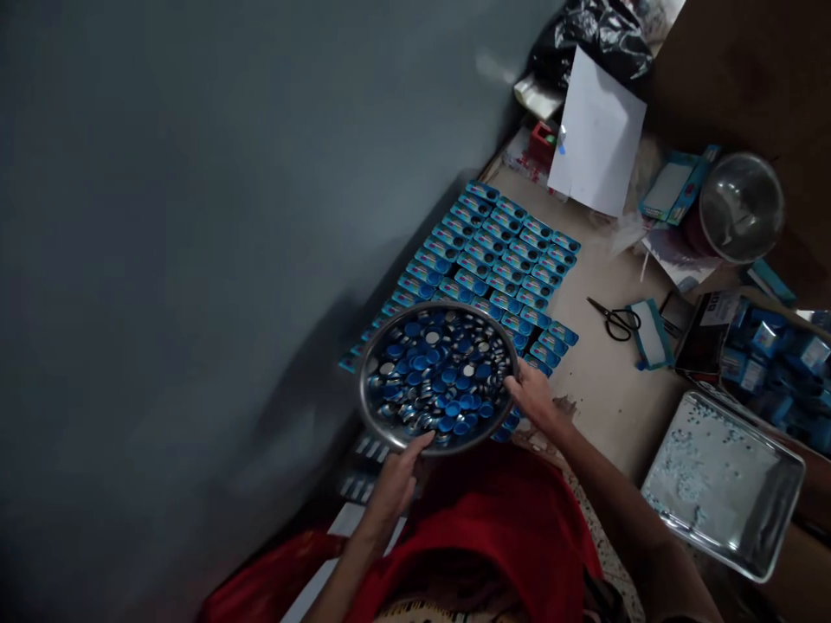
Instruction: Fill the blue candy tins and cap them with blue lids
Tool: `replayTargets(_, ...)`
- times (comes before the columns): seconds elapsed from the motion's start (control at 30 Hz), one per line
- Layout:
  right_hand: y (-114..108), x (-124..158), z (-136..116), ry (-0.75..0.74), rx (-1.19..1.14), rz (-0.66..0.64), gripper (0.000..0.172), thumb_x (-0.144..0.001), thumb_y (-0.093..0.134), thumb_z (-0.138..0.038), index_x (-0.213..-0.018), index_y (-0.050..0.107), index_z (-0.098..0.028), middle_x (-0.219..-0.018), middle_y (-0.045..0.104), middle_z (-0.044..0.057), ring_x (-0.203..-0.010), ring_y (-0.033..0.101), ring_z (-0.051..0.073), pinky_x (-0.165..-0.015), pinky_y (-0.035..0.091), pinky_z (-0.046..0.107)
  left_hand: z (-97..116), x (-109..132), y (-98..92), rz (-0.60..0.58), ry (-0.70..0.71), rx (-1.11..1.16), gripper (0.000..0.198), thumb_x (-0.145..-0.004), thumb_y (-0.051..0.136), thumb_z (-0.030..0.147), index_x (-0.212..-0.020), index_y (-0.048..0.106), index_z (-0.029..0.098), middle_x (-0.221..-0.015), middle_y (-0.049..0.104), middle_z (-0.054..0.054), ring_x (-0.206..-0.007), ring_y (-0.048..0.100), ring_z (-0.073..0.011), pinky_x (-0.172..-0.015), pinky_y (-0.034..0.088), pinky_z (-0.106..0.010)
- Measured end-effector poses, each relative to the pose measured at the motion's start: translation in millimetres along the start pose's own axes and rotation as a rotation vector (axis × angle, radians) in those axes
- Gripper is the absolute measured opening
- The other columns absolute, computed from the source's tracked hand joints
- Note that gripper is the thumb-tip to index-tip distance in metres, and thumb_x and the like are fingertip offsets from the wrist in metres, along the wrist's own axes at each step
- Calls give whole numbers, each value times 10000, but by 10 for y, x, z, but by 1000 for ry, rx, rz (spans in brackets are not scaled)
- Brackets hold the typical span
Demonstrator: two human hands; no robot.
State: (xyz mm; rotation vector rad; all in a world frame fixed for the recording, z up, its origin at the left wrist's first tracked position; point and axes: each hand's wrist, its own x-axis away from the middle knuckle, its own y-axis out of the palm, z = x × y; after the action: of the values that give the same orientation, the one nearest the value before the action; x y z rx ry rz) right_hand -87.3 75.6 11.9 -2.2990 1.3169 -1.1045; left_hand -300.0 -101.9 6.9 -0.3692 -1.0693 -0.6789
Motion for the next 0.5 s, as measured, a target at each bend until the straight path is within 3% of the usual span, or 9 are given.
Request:
replayTargets(0.1, -235, -81, 26, -50, 59, 27, 386, -967, 584, -430, -1274, 708, -232, -975, 760, 61, -899, 681, 269, -835, 542, 368, 31, 79, 45, 15, 172, -82, 549, -702, 959, 327, -1188, 736, 208, -1195, 803, -102, -1258, 732, -306, -1180, 531, -449)
replayTargets(0.2, -338, -182, -81, -180, 150, 279, 542, -1028, 603, -516, -1463, 627, -193, -1111, 753, 132, -984, 695, 300, -901, 566, 432, 250, 112, -21, 336, 571, -333, 680, -785, 916, 408, -1379, 651, 211, -1333, 743, -135, -1248, 712, -280, -1096, 570, -394)
replayTargets(0.27, -298, -276, -231, -304, 165, 358, 442, -1093, 527, -477, -1393, 671, -186, -1117, 751, 139, -981, 705, 280, -912, 576, 424, 453, 63, -14, 452, 799, -507, 517, -926, 774, 460, -1355, 661, 196, -1308, 738, -148, -1177, 724, -266, -1001, 604, -374)
replayTargets(0.33, -172, -408, -429, -454, 201, 270, 364, -1143, 443, -389, -1263, 733, -206, -1096, 765, 122, -999, 711, 260, -940, 573, 401, 655, -58, 95, 354, 884, -678, 342, -1014, 638, 427, -1246, 710, 186, -1243, 760, -153, -1115, 740, -269, -968, 619, -389)
replayTargets(0.4, 11, -574, -641, -605, 314, 129, 362, -1154, 420, -314, -1216, 761, -209, -1178, 779, 129, -1129, 694, 269, -1032, 546, 402, 817, -220, 291, 240, 873, -793, 292, -1015, 604, 352, -1214, 731, 180, -1244, 773, -171, -1149, 738, -305, -1048, 600, -456)
replayTargets(0.5, 314, -817, -870, -704, 541, 21, 373, -1143, 478, -312, -1410, 707, -187, -1457, 701, 163, -1366, 580, 332, -1148, 472, 481, 942, -418, 615, 239, 811, -842, 386, -1004, 601, 283, -1351, 704, 149, -1400, 727, -222, -1396, 626, -388, -1265, 425, -586)
